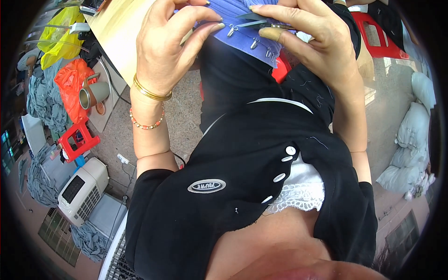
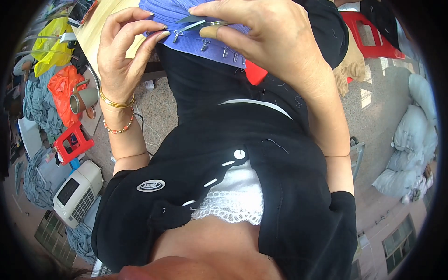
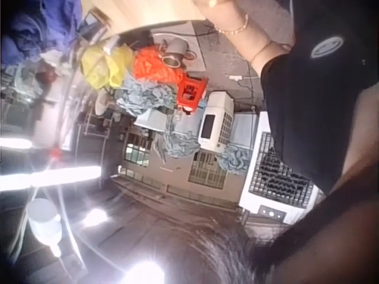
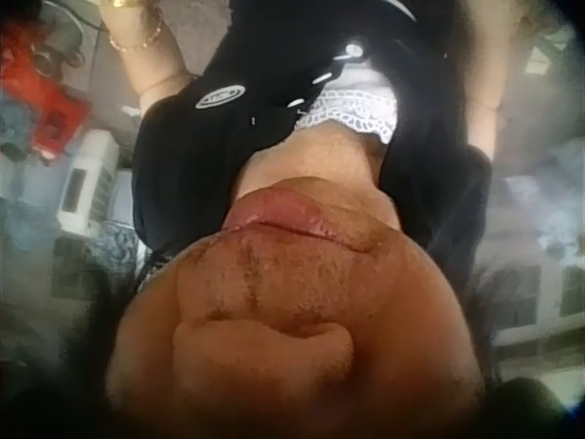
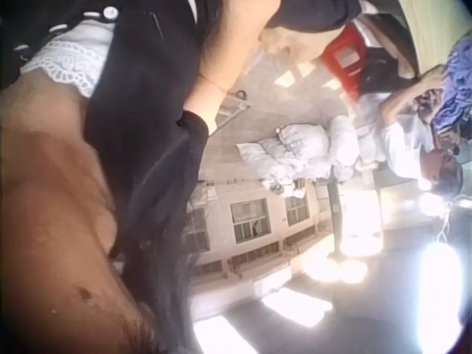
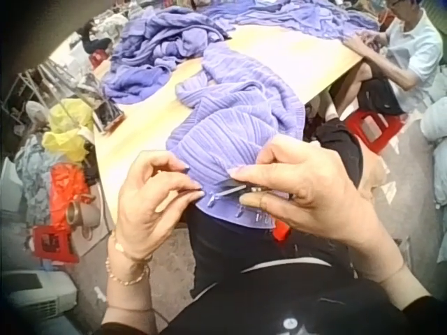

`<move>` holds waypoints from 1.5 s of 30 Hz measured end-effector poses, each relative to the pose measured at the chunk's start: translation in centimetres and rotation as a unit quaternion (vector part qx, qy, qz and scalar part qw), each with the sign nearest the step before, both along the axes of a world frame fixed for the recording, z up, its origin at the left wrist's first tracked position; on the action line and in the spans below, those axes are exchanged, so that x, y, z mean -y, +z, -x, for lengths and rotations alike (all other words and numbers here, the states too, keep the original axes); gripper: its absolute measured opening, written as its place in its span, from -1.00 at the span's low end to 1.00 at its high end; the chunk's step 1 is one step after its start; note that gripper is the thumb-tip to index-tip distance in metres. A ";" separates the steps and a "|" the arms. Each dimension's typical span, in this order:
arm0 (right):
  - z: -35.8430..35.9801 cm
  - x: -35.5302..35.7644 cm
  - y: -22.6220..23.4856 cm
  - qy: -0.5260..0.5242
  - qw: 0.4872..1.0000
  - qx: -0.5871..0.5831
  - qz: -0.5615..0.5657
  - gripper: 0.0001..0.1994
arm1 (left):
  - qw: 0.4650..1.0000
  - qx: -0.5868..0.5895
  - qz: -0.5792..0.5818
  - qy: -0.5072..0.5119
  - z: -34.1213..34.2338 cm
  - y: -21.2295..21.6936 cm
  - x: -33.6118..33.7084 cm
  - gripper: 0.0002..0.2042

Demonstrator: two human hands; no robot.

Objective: Trimming excess threads and fabric edges from blue garments using thread snips.

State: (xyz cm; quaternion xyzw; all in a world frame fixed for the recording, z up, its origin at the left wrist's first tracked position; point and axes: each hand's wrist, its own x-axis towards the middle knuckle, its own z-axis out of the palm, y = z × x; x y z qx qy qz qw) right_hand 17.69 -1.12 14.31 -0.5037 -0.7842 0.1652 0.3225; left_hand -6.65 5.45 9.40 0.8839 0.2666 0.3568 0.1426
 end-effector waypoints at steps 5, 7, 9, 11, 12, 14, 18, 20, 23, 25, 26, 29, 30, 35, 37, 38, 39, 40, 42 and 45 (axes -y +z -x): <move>0.3 0.3 0.4 -0.001 0.999 0.041 -0.035 -0.70 | 0.999 -0.037 -0.012 -0.010 -0.2 1.0 0.1 -0.80; 0.4 0.4 0.5 -0.004 0.997 0.062 -0.044 -0.69 | 0.996 -0.064 -0.059 -0.013 -0.2 1.2 0.2 -0.82; 0.5 0.4 0.4 -0.004 0.997 0.065 -0.045 -0.68 | 0.998 -0.048 -0.045 -0.016 -0.2 0.9 0.5 -0.82; 0.7 0.4 0.3 -0.004 0.997 0.067 -0.046 -0.68 | 0.999 -0.032 -0.030 -0.019 0.0 0.7 0.8 -0.82; 0.7 0.4 0.3 -0.001 0.997 0.058 -0.040 -0.68 | 0.999 -0.030 -0.017 -0.015 0.0 0.7 1.0 -0.82; 0.7 0.5 0.4 0.001 0.998 0.049 -0.034 -0.68 | 1.000 -0.028 -0.004 -0.012 0.1 0.6 1.0 -0.81; 0.8 0.5 0.6 0.003 0.999 0.040 -0.035 -0.68 | 1.000 -0.015 -0.005 -0.017 0.2 0.4 0.9 -0.81; 0.8 0.5 0.6 0.005 0.999 0.030 -0.033 -0.68 | 1.000 -0.015 -0.014 -0.018 0.2 0.4 0.9 -0.81; 0.8 0.4 0.6 -0.002 0.999 0.021 -0.032 -0.68 | 0.999 -0.014 -0.031 -0.016 0.2 0.4 1.0 -0.80; 0.8 0.3 0.6 0.006 1.000 0.014 -0.024 -0.70 | 0.997 -0.035 -0.070 -0.017 0.2 0.4 0.9 -0.80; 0.8 0.3 0.4 0.004 1.000 0.014 -0.024 -0.70 | 0.997 -0.035 -0.070 -0.019 0.1 0.3 0.8 -0.80; 0.7 0.3 0.1 0.010 0.999 0.026 -0.039 -0.72 | 0.995 -0.009 -0.097 -0.019 -0.1 0.0 0.5 -0.79; 0.7 0.2 0.1 0.015 0.999 0.021 -0.040 -0.72 | 0.994 -0.016 -0.107 -0.016 -0.1 0.1 0.5 -0.79; 0.5 0.2 0.2 0.015 0.999 0.009 -0.039 -0.73 | 0.992 -0.022 -0.121 -0.013 -0.1 0.4 0.5 -0.80; 0.5 0.3 0.3 0.009 1.000 0.002 -0.023 -0.72 | 0.992 -0.026 -0.125 -0.013 0.0 0.5 0.5 -0.80; 0.5 0.3 0.2 0.009 1.000 0.002 -0.023 -0.72 | 0.992 -0.026 -0.125 -0.013 0.0 0.8 0.7 -0.80; 0.4 0.3 0.2 0.008 1.000 0.004 -0.029 -0.72 | 0.993 -0.040 -0.115 -0.009 0.0 1.1 0.9 -0.80; 0.3 0.3 0.1 0.008 0.999 0.007 -0.035 -0.72 | 0.993 -0.053 -0.105 -0.005 0.0 1.2 1.0 -0.80; 0.3 0.3 0.2 0.006 0.999 0.000 -0.031 -0.73 | 0.993 -0.051 -0.104 -0.002 -0.1 1.2 1.0 -0.80; 0.3 0.1 0.0 0.015 0.999 -0.003 -0.040 -0.74 | 0.993 -0.050 -0.105 0.004 -0.1 1.2 1.0 -0.80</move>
